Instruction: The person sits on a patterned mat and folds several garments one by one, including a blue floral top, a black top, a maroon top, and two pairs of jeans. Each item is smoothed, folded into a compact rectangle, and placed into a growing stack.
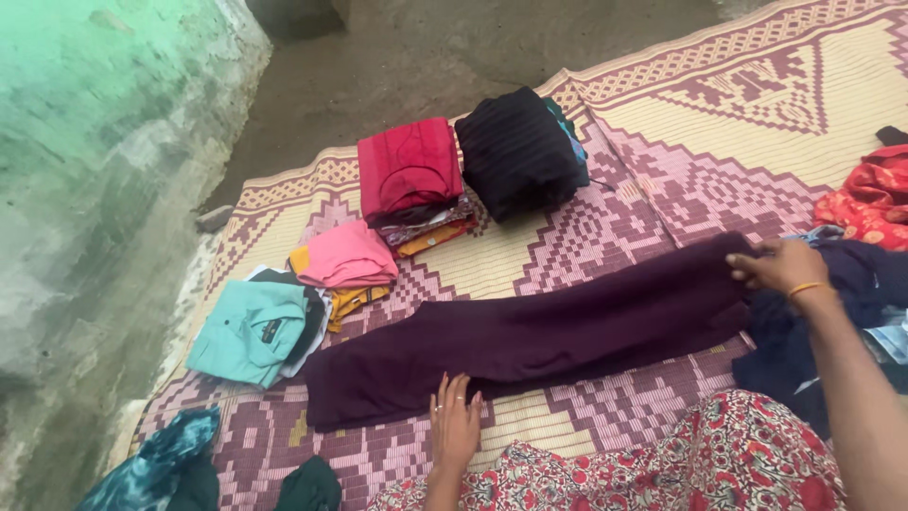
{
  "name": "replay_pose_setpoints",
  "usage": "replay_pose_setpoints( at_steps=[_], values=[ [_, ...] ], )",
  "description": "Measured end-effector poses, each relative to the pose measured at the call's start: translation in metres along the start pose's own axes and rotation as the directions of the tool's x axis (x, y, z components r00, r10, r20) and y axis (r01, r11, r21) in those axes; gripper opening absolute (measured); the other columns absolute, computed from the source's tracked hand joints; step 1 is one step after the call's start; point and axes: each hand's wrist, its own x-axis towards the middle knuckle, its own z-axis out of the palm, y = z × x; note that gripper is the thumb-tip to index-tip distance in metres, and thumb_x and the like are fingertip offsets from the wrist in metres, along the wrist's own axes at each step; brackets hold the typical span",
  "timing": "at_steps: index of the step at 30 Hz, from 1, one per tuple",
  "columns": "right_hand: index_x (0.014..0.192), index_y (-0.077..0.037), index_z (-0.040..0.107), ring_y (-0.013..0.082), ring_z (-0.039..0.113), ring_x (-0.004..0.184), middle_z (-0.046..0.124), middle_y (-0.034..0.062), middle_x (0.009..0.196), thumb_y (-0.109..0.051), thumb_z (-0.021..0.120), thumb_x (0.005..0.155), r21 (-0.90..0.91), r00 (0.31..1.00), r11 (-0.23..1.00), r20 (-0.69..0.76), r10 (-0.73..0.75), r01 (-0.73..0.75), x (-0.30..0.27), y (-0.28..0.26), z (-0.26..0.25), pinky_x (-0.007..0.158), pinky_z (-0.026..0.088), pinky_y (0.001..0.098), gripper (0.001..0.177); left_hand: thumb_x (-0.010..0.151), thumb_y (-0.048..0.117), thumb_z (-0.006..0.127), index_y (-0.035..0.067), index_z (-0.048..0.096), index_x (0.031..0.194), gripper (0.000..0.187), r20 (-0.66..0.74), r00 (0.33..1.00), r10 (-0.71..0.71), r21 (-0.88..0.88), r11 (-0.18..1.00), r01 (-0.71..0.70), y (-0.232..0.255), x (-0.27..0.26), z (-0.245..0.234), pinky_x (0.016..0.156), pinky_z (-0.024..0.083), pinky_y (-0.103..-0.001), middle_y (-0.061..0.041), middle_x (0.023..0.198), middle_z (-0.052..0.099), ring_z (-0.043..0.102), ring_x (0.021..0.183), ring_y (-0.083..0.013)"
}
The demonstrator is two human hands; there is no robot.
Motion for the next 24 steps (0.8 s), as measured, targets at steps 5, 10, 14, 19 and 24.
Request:
replay_pose_setpoints(
  at_steps=[5,10,14,19,24],
  values=[
    [0.127,-0.014,0.077,0.0421,0.071,0.116,0.076,0.0229,0.126,-0.053,0.079,0.080,-0.369,0.984,0.913,-0.100,0.144,-0.171,-0.027,0.034,0.045,0.101,0.056,0.0506,0.061,0.107,0.034,0.043,0.016,0.060,0.133,0.036,0.241,0.969,-0.055,0.106,0.994,0.030,0.010,-0.011,0.001,0.132,0.007,-0.050,-0.002,0.161,0.039,0.014,0.160,-0.0219],
    [0.143,-0.014,0.066,0.0446,0.055,0.130,0.059,0.0236,0.142,-0.057,0.071,0.089,-0.440,0.919,0.890,-0.388,-0.067,-0.121,-0.067,0.060,0.098,0.105,0.048,0.0540,0.069,0.103,0.023,0.052,0.016,0.050,0.142,0.039,0.151,0.986,0.064,0.134,0.987,-0.085,0.032,-0.001,0.025,0.129,0.011,-0.054,-0.005,0.165,0.032,0.016,0.159,-0.0260],
    [0.138,-0.008,0.066,0.0437,0.053,0.132,0.059,0.0234,0.140,-0.063,0.074,0.088,-0.474,0.917,0.852,-0.398,0.016,-0.221,-0.060,0.064,0.109,0.107,0.042,0.0580,0.075,0.099,0.021,0.059,0.024,0.033,0.157,0.063,0.237,0.964,0.120,0.076,0.987,-0.141,0.039,0.004,0.042,0.126,0.011,-0.056,-0.002,0.169,0.017,0.010,0.156,-0.0328],
    [0.138,-0.008,0.065,0.0442,0.047,0.138,0.061,0.0214,0.143,-0.060,0.085,0.072,-0.484,0.940,0.808,-0.225,0.256,-0.336,-0.033,0.056,0.092,0.110,0.038,0.0573,0.086,0.100,0.019,0.058,0.031,0.031,0.159,0.066,0.294,0.954,0.058,0.117,0.988,-0.097,0.040,0.004,0.046,0.126,0.013,-0.059,0.004,0.172,0.013,0.008,0.158,-0.0341],
    [0.137,-0.008,0.067,0.0403,0.068,0.107,0.073,0.0219,0.116,-0.044,0.084,0.077,-0.094,0.955,0.984,-0.270,0.123,-0.153,-0.032,0.054,0.073,0.097,0.052,0.0516,0.071,0.099,0.020,0.057,0.033,0.024,0.162,0.073,0.369,0.928,0.045,0.166,0.980,-0.113,0.046,0.004,0.040,0.126,0.008,-0.059,0.005,0.173,0.004,0.003,0.158,-0.0354]
  ],
)
